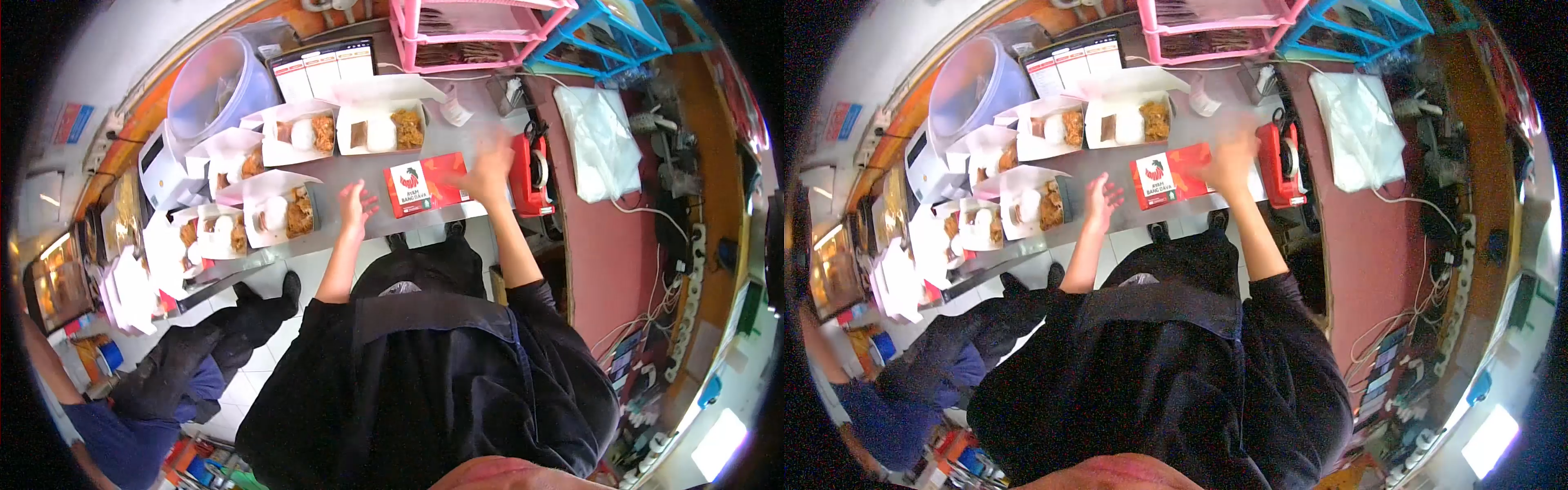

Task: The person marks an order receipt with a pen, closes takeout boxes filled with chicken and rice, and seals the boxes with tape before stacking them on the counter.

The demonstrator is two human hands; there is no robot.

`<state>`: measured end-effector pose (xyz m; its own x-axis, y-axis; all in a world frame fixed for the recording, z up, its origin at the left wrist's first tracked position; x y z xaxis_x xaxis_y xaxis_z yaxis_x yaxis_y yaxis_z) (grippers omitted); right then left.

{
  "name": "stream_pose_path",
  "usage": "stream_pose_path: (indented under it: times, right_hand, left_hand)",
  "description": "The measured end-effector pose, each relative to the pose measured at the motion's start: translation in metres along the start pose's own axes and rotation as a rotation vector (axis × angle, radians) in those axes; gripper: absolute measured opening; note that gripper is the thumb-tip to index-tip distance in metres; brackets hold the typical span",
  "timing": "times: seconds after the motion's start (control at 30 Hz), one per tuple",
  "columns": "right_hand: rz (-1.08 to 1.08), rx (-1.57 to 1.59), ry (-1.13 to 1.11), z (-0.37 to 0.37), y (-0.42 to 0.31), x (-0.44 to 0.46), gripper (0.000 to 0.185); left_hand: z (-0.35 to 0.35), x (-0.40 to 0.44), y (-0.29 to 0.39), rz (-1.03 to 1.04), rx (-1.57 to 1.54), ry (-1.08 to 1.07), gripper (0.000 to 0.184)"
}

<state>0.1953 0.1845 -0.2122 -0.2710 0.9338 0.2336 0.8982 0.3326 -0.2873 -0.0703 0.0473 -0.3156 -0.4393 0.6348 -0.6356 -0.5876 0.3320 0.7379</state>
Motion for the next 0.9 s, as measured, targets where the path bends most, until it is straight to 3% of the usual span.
stream_pose_path:
  times: [0.03,0.07,0.17,0.23,0.33,0.37,0.4,0.43,0.47,0.5,0.53,0.6,0.63,0.67,0.7,0.77,0.8,0.83,0.87,0.9]
  right_hand:
    - [-0.207,-0.147,-0.285,0.000,-0.037,-0.006,0.106]
    - [-0.419,-0.288,-0.579,0.009,-0.058,-0.025,0.104]
    - [-0.487,-0.075,-0.449,0.041,-0.052,-0.045,0.101]
    - [-0.249,-0.136,-0.417,0.032,-0.027,-0.069,0.103]
    - [0.037,-0.338,-0.444,0.007,-0.003,-0.109,0.107]
    - [0.098,-0.320,-0.543,0.007,0.000,-0.111,0.110]
    - [0.111,-0.196,-0.562,0.007,-0.003,-0.105,0.109]
    - [0.033,-0.209,-0.421,0.031,0.005,-0.107,0.106]
    - [-0.022,-0.227,-0.480,0.014,-0.009,-0.093,0.104]
    - [-0.066,-0.267,-0.416,0.018,-0.007,-0.090,0.103]
    - [-0.052,-0.181,-0.454,0.002,-0.007,-0.084,0.102]
    - [0.071,-0.074,-0.328,-0.044,0.004,-0.084,0.099]
    - [0.179,-0.096,-0.346,-0.078,0.016,-0.088,0.097]
    - [0.276,-0.113,-0.367,-0.110,0.035,-0.102,0.095]
    - [0.293,-0.148,-0.185,-0.141,0.060,-0.122,0.092]
    - [0.593,-0.234,-0.194,-0.213,0.103,-0.145,0.090]
    - [0.612,-0.183,-0.145,-0.223,0.132,-0.157,0.092]
    - [0.638,-0.129,-0.105,-0.229,0.174,-0.171,0.095]
    - [0.652,-0.328,-0.116,-0.212,0.234,-0.206,0.106]
    - [0.732,-0.326,-0.170,-0.201,0.267,-0.226,0.109]
  left_hand:
    - [0.001,-0.005,-0.005,-0.151,-0.146,-0.013,0.065]
    - [0.002,-0.001,-0.006,-0.147,-0.170,-0.019,0.063]
    - [0.028,0.059,0.001,-0.095,-0.257,-0.069,0.056]
    - [0.027,0.089,-0.014,-0.083,-0.283,-0.115,0.051]
    - [0.035,0.081,-0.006,0.006,-0.282,-0.171,0.058]
    - [0.036,0.076,-0.003,0.081,-0.305,-0.050,0.064]
    - [0.035,0.065,-0.001,0.146,-0.316,0.064,0.069]
    - [0.026,0.087,-0.011,0.123,-0.321,-0.055,0.073]
    - [0.020,0.107,-0.023,0.100,-0.332,-0.168,0.077]
    - [0.024,0.095,-0.022,0.100,-0.275,-0.113,0.077]
    - [0.022,0.078,-0.017,0.110,-0.219,-0.048,0.077]
    - [0.025,0.057,-0.019,0.089,-0.209,-0.202,0.075]
    - [0.019,0.054,-0.031,0.032,-0.195,-0.176,0.073]
    - [0.008,0.052,-0.046,-0.018,-0.183,-0.139,0.070]
    - [-0.006,0.047,-0.054,-0.057,-0.176,-0.087,0.067]
    - [0.001,0.015,-0.062,-0.015,-0.182,-0.069,0.055]
    - [-0.012,0.030,-0.092,-0.096,-0.274,-0.207,0.052]
    - [-0.006,0.023,-0.101,-0.103,-0.252,-0.208,0.048]
    - [0.015,-0.003,-0.087,-0.111,-0.064,-0.169,0.039]
    - [0.033,-0.019,-0.079,-0.121,-0.032,-0.190,0.039]
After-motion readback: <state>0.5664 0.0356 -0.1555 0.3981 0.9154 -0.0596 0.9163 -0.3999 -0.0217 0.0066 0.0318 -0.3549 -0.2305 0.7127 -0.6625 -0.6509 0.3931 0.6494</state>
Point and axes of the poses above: each hand's wrist, its own x-axis towards the middle knuckle, its own z-axis out of the palm, y = z × x, the point moved 7 cm from there along x, towards the middle knuckle, and after that the axes turned 10 degrees about -x, right-handed, at the moved point
